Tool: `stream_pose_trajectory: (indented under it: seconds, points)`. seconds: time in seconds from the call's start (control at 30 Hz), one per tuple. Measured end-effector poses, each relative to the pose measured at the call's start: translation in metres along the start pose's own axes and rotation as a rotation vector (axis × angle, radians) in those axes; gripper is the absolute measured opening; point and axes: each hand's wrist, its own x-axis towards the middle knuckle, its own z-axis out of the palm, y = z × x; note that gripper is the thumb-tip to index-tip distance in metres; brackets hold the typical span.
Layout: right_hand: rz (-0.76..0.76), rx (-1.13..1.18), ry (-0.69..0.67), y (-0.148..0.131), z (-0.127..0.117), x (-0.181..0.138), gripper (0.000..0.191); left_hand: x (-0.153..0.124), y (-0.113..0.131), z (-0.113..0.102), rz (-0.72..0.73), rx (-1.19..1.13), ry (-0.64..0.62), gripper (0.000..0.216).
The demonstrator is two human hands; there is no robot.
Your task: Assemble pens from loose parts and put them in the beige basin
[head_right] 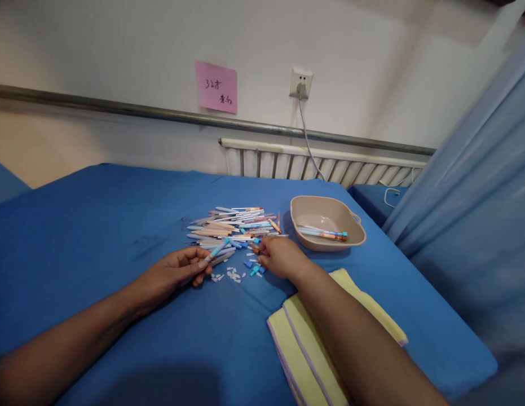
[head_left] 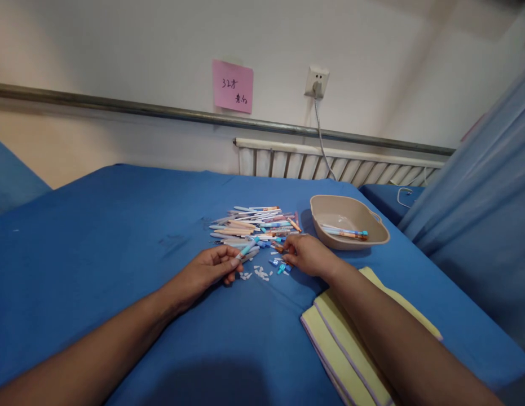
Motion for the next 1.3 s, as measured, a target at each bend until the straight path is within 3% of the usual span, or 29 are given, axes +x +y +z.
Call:
stream_pose_trajectory:
  seconds: [0.4,0.53,0.6,0.67,0.77,0.87,1.17,1.3]
  points:
    - [0.013,-0.14,0.047,-0.015,0.011,0.007,0.01,-0.001,0.003,0.002,-0.005,0.019,0.002,0.032]
    - [0.005,-0.092,0.125,-0.011,0.014,0.007,0.008,-0.001,0.002,0.001,0.005,0.039,-0.005,0.031]
    - [0.004,0.077,0.201,-0.009,0.014,0.008,0.008,-0.001,0.001,0.001,0.009,0.052,-0.005,0.03]
    - [0.003,0.392,0.253,-0.008,0.015,0.009,0.01,-0.001,0.001,0.002,0.007,0.064,0.003,0.03]
    - [-0.035,0.874,0.23,-0.013,0.017,0.009,0.017,-0.001,0.0,0.002,0.006,0.08,0.01,0.029]
    - [-0.072,1.031,0.186,-0.019,0.018,0.006,0.02,-0.002,-0.001,0.003,0.01,0.088,0.009,0.028]
    - [-0.128,0.895,0.181,-0.015,0.019,0.004,0.014,-0.003,-0.001,0.002,0.006,0.111,0.02,0.029]
    - [-0.2,0.677,0.237,-0.014,0.013,0.002,0.013,-0.004,-0.001,0.0,0.045,0.217,0.017,0.028]
